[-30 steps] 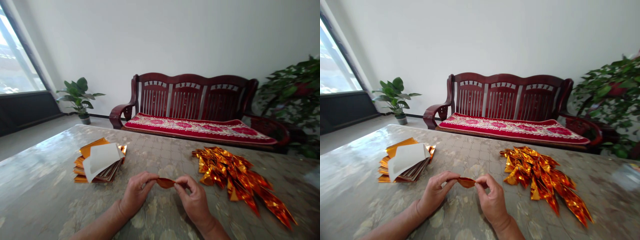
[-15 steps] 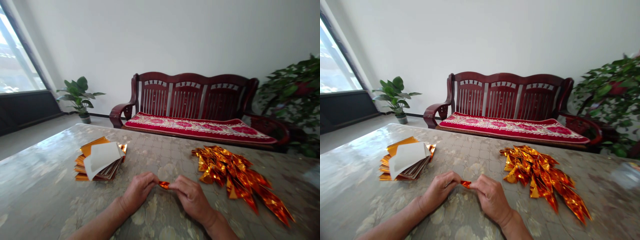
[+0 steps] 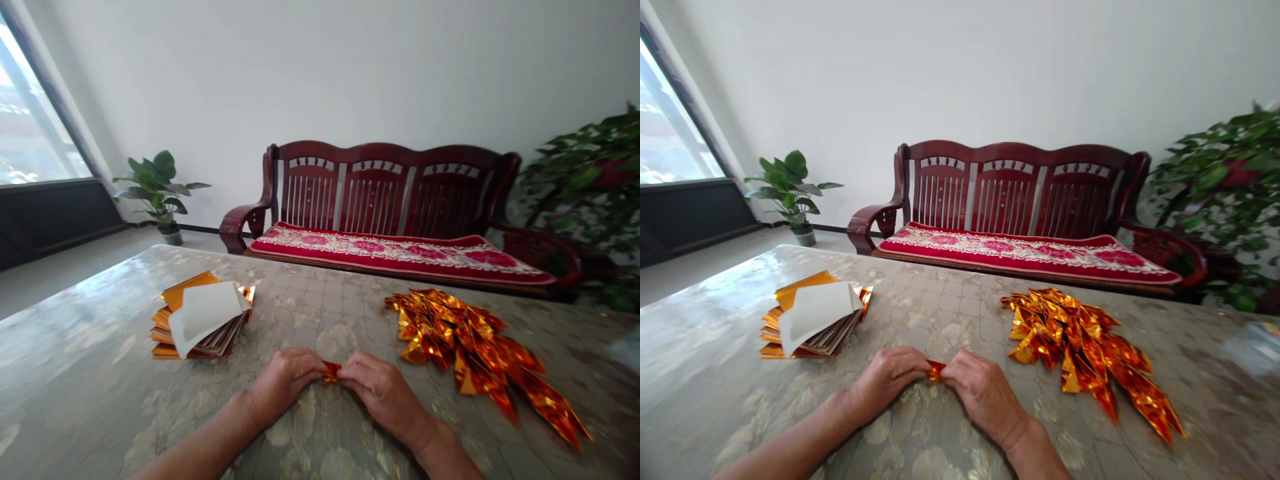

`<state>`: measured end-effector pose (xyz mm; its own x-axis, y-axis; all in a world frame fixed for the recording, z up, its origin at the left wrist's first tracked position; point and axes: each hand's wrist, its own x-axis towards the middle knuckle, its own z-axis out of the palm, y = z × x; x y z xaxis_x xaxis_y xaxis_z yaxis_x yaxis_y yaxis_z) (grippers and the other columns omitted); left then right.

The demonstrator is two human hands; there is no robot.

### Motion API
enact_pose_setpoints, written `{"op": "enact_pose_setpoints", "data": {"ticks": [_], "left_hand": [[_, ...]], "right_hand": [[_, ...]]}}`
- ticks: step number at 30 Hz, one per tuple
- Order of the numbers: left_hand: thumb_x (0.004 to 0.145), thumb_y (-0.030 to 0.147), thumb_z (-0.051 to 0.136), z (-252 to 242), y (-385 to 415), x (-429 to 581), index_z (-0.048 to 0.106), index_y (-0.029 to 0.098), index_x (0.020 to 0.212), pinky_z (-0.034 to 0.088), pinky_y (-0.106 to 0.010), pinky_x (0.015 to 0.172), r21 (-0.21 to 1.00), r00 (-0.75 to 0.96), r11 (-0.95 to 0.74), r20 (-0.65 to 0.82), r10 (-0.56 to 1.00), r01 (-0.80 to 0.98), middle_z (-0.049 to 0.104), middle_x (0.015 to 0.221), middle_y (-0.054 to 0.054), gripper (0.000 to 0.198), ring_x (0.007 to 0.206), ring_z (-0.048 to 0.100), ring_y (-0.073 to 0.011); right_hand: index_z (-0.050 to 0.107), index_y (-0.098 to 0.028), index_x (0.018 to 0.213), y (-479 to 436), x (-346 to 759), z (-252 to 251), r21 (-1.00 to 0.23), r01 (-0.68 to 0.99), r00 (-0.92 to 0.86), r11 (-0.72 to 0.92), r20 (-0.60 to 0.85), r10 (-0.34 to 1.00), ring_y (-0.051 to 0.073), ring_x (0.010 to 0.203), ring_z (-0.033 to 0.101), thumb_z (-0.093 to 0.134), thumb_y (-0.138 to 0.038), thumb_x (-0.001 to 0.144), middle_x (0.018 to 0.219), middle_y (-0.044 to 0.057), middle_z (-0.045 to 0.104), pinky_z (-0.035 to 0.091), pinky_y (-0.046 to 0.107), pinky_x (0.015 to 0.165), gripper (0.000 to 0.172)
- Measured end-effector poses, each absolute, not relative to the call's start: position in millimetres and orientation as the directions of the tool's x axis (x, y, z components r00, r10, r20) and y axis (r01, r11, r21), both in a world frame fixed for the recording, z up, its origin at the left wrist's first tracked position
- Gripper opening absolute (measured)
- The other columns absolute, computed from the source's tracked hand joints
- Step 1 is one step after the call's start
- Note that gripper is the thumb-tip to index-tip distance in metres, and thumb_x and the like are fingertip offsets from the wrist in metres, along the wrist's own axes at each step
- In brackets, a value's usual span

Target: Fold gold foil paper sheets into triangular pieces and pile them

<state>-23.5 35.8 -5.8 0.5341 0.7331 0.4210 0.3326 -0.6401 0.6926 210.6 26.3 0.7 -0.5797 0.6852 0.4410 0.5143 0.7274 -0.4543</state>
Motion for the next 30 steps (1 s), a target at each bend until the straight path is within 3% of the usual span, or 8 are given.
{"op": "enact_pose_setpoints", "data": {"ticks": [6, 16, 23, 30], "left_hand": [[0.095, 0.028, 0.057, -3, 32, -20, 0.076, 0.023, 0.095, 0.05, -0.02, 0.075, 0.717, 0.483, -0.601, 0.409, 0.774, 0.355, 0.074, 0.088, -0.002, 0.02, 0.08, 0.068, -0.0132], [0.092, 0.02, 0.062, -5, 30, -15, 0.076, 0.023, 0.091, 0.051, -0.019, 0.078, 0.76, 0.432, -0.573, 0.425, 0.795, 0.307, 0.074, 0.088, -0.002, 0.015, 0.083, 0.068, -0.0127], [0.094, 0.023, 0.06, -2, 28, -14, 0.075, 0.023, 0.094, 0.052, -0.02, 0.081, 0.747, 0.476, -0.605, 0.44, 0.761, 0.276, 0.073, 0.092, -0.003, 0.016, 0.086, 0.067, -0.0126], [0.095, 0.025, 0.057, -2, 25, -13, 0.076, 0.023, 0.096, 0.053, -0.022, 0.083, 0.712, 0.464, -0.631, 0.467, 0.753, 0.308, 0.07, 0.095, -0.004, 0.019, 0.087, 0.067, -0.0134]], "right_hand": [[0.071, -0.022, 0.098, 24, 207, 4, -0.512, 0.484, -0.532, 0.71, 0.472, 0.703, 0.013, 0.08, 0.063, 0.05, -0.021, 0.098, 0.089, 0.004, 0.065, 0.05, 0.022, 0.071, 0.021], [0.07, -0.023, 0.099, 25, 208, 10, -0.506, 0.448, -0.523, 0.737, 0.52, 0.675, 0.015, 0.09, 0.066, 0.051, -0.016, 0.096, 0.099, 0.005, 0.069, 0.053, 0.026, 0.08, 0.02], [0.071, -0.023, 0.098, 24, 207, 8, -0.545, 0.44, -0.505, 0.714, 0.506, 0.699, 0.014, 0.087, 0.065, 0.054, -0.018, 0.096, 0.095, 0.004, 0.068, 0.053, 0.025, 0.077, 0.018], [0.072, -0.023, 0.098, 21, 203, 8, -0.509, 0.455, -0.505, 0.731, 0.528, 0.683, 0.015, 0.084, 0.065, 0.053, -0.016, 0.095, 0.092, 0.005, 0.068, 0.053, 0.025, 0.076, 0.02]]}}
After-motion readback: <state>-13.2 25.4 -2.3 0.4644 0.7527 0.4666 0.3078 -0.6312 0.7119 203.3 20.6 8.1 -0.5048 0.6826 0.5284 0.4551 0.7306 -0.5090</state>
